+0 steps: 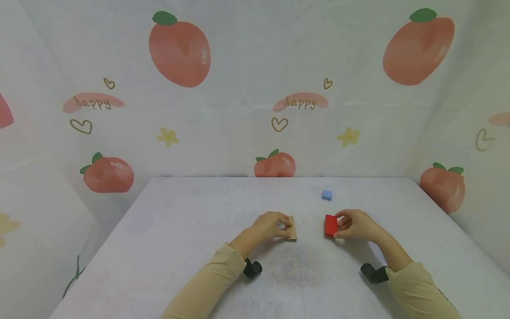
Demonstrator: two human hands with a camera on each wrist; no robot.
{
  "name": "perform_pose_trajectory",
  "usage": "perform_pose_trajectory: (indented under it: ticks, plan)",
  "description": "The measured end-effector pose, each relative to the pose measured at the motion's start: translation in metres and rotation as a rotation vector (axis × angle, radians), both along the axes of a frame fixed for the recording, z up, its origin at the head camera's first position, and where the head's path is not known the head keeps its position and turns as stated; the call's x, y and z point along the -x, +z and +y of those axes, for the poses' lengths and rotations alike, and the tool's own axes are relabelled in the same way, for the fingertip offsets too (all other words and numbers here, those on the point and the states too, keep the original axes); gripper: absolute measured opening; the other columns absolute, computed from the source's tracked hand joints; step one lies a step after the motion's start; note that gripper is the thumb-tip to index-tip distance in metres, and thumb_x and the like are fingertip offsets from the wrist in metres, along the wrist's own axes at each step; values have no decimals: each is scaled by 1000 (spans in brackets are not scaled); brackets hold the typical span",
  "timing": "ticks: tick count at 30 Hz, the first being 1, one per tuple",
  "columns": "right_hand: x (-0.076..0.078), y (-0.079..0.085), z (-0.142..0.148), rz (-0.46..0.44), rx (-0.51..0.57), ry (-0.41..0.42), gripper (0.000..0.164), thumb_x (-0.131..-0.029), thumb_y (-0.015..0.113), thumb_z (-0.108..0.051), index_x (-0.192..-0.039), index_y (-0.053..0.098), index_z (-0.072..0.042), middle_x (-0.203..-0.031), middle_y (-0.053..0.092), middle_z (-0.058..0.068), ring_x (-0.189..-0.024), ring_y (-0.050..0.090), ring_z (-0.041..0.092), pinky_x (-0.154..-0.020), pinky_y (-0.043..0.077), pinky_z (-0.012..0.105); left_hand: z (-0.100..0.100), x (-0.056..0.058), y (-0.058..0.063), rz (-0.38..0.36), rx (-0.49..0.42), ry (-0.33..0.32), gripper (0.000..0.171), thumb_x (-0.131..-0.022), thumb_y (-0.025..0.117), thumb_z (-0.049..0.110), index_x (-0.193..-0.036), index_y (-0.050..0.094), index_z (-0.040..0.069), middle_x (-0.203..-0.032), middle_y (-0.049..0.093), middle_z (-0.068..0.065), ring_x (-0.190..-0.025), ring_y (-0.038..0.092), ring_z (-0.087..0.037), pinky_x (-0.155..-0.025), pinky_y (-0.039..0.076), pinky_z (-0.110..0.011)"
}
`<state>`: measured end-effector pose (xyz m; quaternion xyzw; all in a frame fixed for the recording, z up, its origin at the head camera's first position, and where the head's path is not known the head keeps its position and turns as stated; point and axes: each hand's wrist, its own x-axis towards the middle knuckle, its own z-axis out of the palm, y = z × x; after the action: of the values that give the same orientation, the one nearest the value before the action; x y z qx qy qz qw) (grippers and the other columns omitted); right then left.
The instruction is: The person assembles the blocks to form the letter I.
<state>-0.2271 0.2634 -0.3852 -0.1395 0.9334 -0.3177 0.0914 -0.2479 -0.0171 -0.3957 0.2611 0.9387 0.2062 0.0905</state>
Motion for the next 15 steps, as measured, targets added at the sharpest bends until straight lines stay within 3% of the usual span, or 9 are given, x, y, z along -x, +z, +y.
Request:
perform_pose_trajectory:
  ticks: [4,15]
  plan:
    - [0,1,-1,-13,4,-1,58,-71,79,-17,-116,54,10,-88,64,9,-79,61,16,-73,55,33,0,0,0,0,0,-2,35,-80,72,32,-112,70,19,-128,61,2,-125,52,-19,-104,42,-34]
    - [-3,3,-9,-3,15,37,56,-71,79,-16,-115,55,9,-88,65,8,-79,61,15,-71,54,28,0,-1,0,-2,-3,6,34,-81,72,32,-112,70,19,-129,61,3,-125,52,-19,-103,43,-34]
